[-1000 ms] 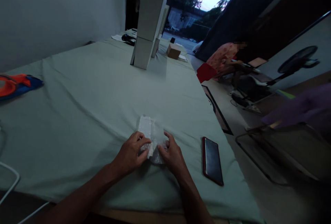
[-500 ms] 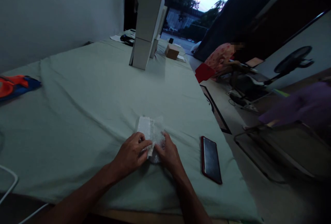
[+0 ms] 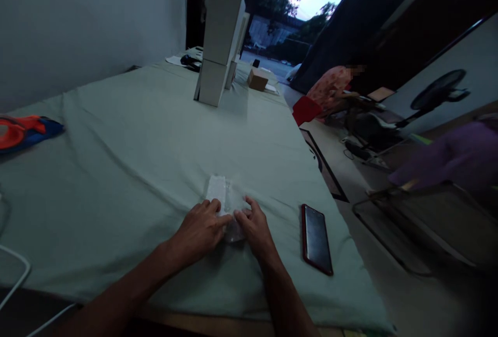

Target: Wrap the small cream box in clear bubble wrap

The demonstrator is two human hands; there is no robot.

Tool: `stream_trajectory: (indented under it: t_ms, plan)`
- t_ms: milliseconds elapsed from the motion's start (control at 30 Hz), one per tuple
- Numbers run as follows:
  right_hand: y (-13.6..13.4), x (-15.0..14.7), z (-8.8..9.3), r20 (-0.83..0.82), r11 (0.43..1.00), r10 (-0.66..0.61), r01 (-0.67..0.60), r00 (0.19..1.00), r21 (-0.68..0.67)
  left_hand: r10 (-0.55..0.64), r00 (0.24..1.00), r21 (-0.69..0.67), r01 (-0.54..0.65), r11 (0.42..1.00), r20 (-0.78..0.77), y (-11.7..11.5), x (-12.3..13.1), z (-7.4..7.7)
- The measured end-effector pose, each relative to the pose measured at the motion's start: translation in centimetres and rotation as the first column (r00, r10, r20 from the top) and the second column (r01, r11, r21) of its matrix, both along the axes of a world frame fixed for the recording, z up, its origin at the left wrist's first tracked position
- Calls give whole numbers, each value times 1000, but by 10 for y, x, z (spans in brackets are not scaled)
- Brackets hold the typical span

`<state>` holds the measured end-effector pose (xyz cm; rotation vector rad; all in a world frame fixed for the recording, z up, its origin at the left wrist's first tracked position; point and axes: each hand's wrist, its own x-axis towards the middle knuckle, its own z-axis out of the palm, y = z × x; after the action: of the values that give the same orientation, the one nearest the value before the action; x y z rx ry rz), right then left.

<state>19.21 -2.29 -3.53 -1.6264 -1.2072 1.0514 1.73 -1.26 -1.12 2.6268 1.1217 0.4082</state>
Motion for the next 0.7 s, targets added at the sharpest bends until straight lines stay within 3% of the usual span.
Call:
stream_trajectory:
  t_ms: [67,167,367,467,567,700]
  plan:
    - [0,-4,5,-186,1000,-10,8,982,-11,11,999,-16,-10,1000,38,0,0,-3]
    - [-1,-11,10,-315,1000,-23,23,949,-4,42,987,-67,-32,997,153,1,-1,-10]
    - [-7,-16,19,-341,1000,-15,6,940,-27,68,938,-101,-36,994,340,3,-3,-26]
    - [-14,-12,23,-338,997,77,-80,938,2,93,905,-139,-38,990,416,2,-2,-30]
    - [-21,-8,23,-205,969,244,-234,948,72,140,867,-202,-46,978,478,1,-3,-30]
    - [-23,-14,16,269,897,344,-400,900,190,234,817,-344,-47,938,527,0,-5,-27]
